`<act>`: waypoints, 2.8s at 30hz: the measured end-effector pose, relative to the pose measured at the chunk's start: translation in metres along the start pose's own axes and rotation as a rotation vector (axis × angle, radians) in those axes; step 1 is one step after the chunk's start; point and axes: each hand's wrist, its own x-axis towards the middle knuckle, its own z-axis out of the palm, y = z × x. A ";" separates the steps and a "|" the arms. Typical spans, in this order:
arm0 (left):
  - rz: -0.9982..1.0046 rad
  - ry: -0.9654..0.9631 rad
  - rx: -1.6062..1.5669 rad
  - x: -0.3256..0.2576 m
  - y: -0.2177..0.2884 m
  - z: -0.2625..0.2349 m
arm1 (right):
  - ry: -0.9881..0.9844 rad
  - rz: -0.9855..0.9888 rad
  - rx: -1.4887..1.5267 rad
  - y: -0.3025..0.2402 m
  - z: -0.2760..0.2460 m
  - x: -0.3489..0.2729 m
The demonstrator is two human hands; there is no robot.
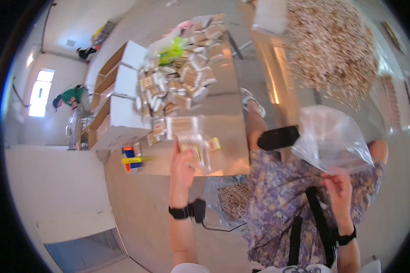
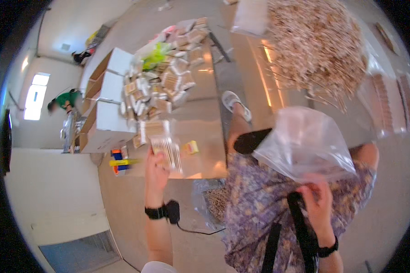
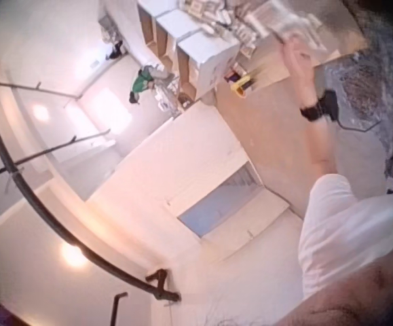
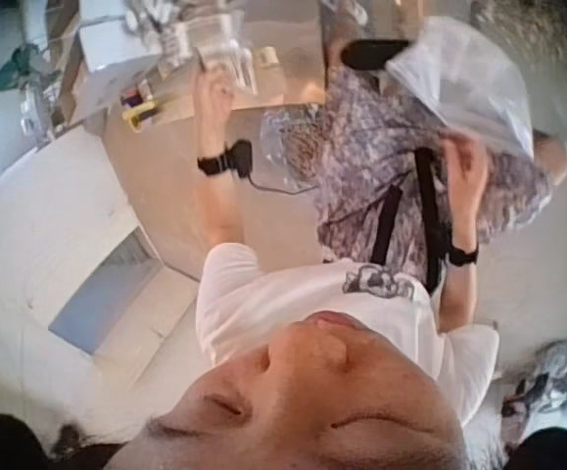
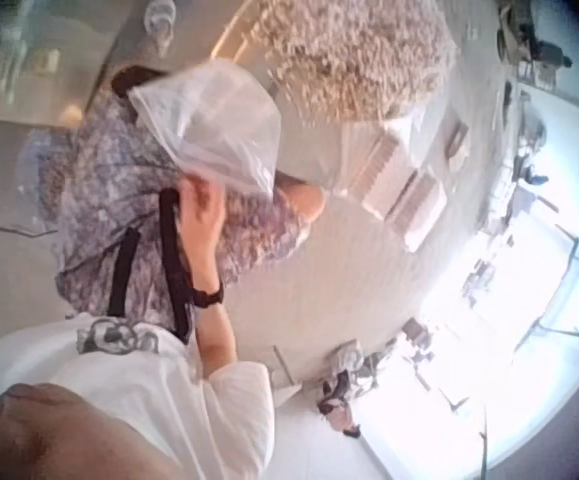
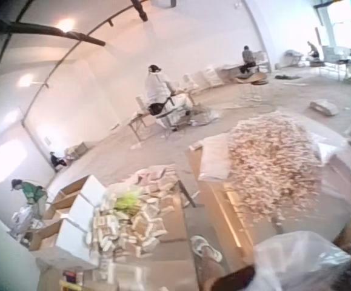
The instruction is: Packaging bundles of cotton swabs into small plastic bags.
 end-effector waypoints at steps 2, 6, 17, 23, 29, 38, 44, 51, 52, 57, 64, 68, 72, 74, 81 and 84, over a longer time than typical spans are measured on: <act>-0.204 -0.261 0.045 -0.044 -0.019 0.017 | -0.144 0.000 0.232 -0.025 0.021 -0.005; -0.467 -0.591 0.210 -0.112 -0.048 0.073 | -0.261 -0.171 0.386 -0.058 0.045 -0.008; -0.628 -0.526 0.006 -0.148 -0.114 0.142 | 0.043 0.099 0.411 -0.043 -0.054 -0.033; -0.577 -0.394 -0.091 -0.147 -0.116 0.158 | 0.055 0.232 0.655 -0.023 -0.044 -0.047; -0.474 -0.296 -0.060 -0.151 -0.122 0.168 | 0.007 0.263 0.833 -0.012 -0.034 -0.043; -0.251 -0.281 0.171 -0.146 -0.130 0.176 | 0.054 0.315 0.794 -0.018 -0.037 -0.038; -0.210 -0.311 0.237 -0.147 -0.134 0.180 | 0.021 0.296 0.814 -0.022 -0.034 -0.039; -0.183 -0.259 0.201 -0.150 -0.132 0.185 | 0.006 0.363 0.872 -0.022 -0.032 -0.037; -0.236 -0.215 0.117 -0.150 -0.132 0.186 | -0.002 0.397 0.920 -0.021 -0.033 -0.037; -0.425 -0.212 -0.239 -0.144 -0.131 0.191 | -0.050 0.415 1.017 -0.019 -0.027 -0.038; -0.355 -0.137 -0.274 -0.143 -0.138 0.202 | -0.085 0.409 1.028 -0.028 -0.017 -0.041; -0.304 -0.111 -0.243 -0.146 -0.134 0.205 | -0.072 0.333 0.975 -0.025 -0.014 -0.041; -0.317 -0.128 -0.233 -0.148 -0.135 0.205 | -0.064 0.336 0.826 -0.022 -0.013 -0.041; -0.329 -0.117 -0.223 -0.150 -0.134 0.206 | -0.071 0.338 0.838 -0.022 -0.011 -0.040; -0.323 -0.140 -0.237 -0.153 -0.134 0.208 | -0.039 0.225 0.822 -0.019 -0.005 -0.042; -0.340 -0.178 -0.239 -0.152 -0.139 0.201 | -0.042 0.218 0.780 -0.024 -0.005 -0.042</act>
